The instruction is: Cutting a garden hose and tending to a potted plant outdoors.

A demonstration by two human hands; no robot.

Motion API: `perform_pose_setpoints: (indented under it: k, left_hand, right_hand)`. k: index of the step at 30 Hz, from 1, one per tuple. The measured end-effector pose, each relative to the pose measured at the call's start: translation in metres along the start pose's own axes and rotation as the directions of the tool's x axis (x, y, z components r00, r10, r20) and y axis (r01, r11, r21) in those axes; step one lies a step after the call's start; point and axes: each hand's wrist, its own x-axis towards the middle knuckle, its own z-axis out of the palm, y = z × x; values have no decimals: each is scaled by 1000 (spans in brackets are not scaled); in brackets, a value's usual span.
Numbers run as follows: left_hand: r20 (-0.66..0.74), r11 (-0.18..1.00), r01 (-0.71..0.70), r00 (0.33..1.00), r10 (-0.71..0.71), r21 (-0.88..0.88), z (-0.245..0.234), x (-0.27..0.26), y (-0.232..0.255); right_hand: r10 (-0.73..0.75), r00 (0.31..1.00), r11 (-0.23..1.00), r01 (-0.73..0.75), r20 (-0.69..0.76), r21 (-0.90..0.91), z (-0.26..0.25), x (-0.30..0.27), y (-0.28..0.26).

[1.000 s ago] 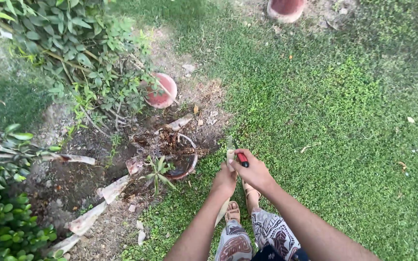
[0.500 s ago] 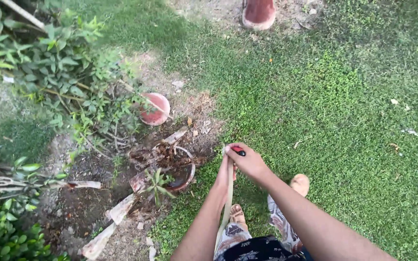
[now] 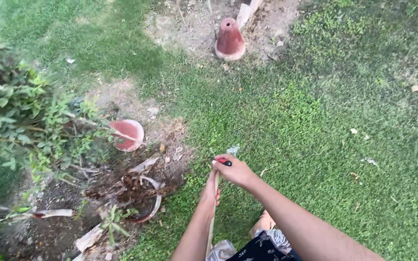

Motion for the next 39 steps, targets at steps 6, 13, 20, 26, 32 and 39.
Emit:
perform_pose_setpoints:
  k: [6,13,20,26,32,39]
  left_hand:
    - [-74,998,-18,997,14,-61,28,19,25]
    - [-127,998,27,991,-35,-64,54,54,49]
    - [-147,995,72,986,-81,-69,90,88,116]
    - [-125,996,80,989,-85,-47,123,108,186]
    - [-81,984,95,991,-108,-154,181,123,254]
    - [-126,983,-4,992,-20,-186,276,180,327]
  right_hand:
    - [11,999,1000,-12,-48,-8,-71,16,-9]
    - [89,995,996,-89,-36,11,-139,40,-49]
    - [-23,999,993,17,-47,-115,-194,115,-61]
    - [13,998,987,-22,-59,-158,-239,170,-89]
    - [101,994,995,-101,34,17,-297,214,-116]
    - [206,970,953,-229,129,198,-405,282,-132]
